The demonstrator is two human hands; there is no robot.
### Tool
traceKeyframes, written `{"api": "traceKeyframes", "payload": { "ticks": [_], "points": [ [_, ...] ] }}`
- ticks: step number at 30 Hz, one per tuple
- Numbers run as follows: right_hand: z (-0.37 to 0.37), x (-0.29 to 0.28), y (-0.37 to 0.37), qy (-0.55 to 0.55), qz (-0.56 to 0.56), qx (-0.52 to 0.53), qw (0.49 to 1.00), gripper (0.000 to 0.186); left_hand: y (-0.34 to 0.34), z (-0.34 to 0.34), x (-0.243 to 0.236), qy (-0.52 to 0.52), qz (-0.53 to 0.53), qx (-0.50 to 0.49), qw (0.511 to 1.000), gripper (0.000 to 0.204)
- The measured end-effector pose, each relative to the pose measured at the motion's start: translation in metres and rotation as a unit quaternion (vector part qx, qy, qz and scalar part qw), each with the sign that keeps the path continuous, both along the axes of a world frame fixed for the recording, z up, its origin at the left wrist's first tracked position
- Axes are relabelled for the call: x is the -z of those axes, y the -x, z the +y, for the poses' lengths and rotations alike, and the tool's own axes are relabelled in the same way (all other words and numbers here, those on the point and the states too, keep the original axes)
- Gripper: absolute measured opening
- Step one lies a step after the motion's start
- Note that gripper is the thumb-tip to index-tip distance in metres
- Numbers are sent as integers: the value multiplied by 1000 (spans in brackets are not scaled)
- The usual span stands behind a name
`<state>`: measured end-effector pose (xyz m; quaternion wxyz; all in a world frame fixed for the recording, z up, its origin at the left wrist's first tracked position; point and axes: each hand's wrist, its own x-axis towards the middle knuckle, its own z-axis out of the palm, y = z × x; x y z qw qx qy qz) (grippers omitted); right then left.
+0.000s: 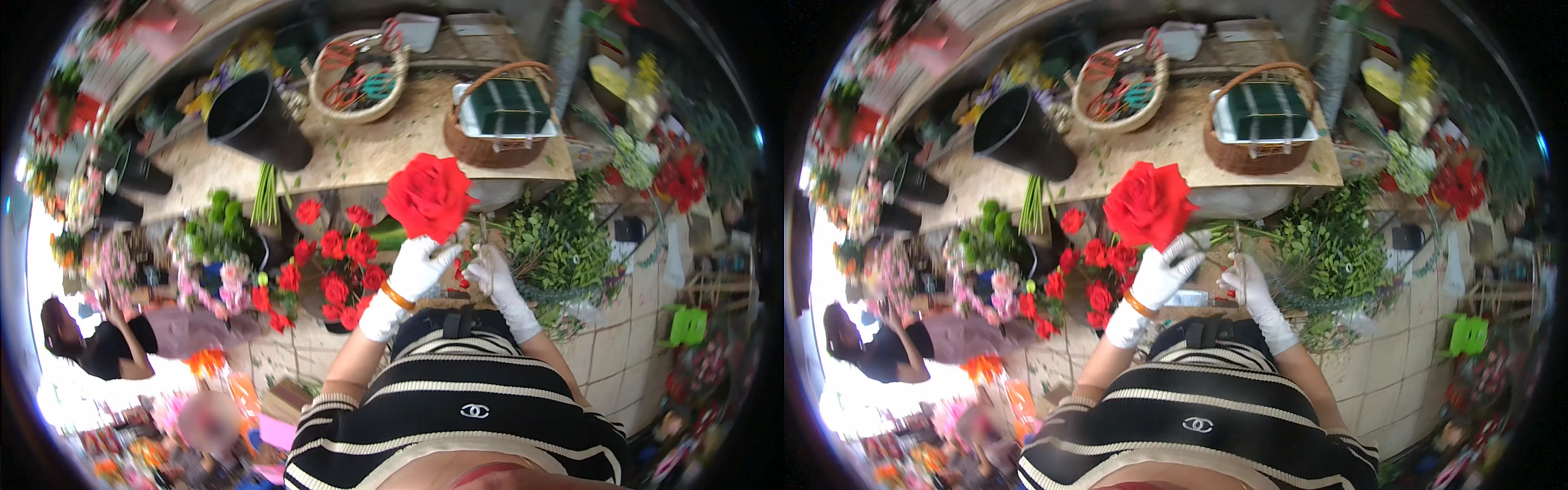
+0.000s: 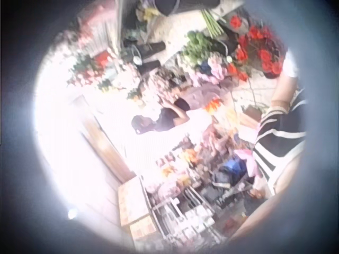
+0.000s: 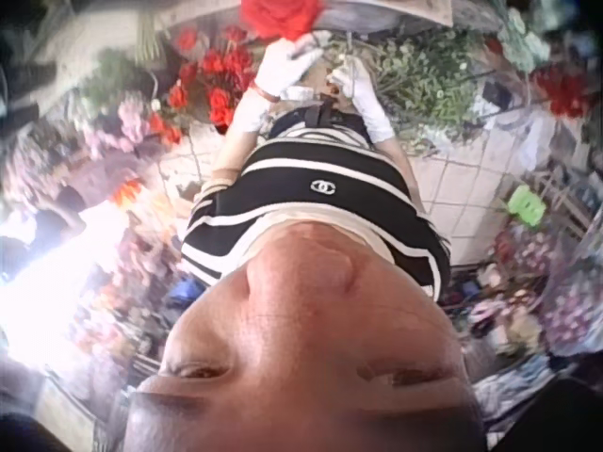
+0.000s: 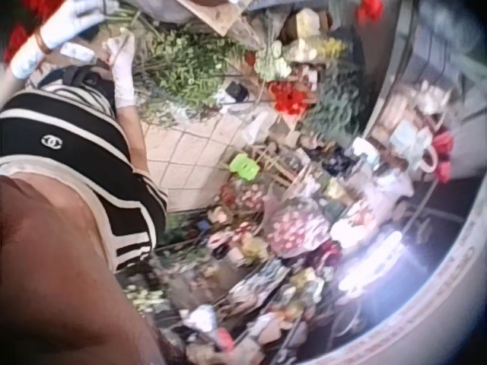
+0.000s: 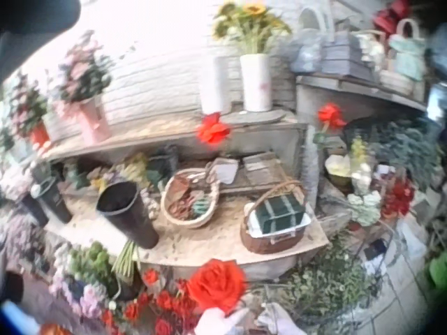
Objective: The person prepares roses by using shears to trim leaves and stems, and then places the individual flowers into a basket containing floral foam.
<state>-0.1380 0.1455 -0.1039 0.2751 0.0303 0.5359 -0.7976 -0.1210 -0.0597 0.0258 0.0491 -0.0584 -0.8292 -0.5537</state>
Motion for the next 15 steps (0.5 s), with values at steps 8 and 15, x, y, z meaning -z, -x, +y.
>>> {"api": "traceKeyframes", "payload": {
  "ticks": [8, 15],
  "points": [
    [1, -24, -41, -48, -8, 126, 991, 50, 10, 16, 24, -91, -10, 4, 996, 17],
    [-6, -4, -79, -103, -27, 224, 969, 57, -12, 25, 24, -181, -149, 14, 972, 20]
  ]
}}
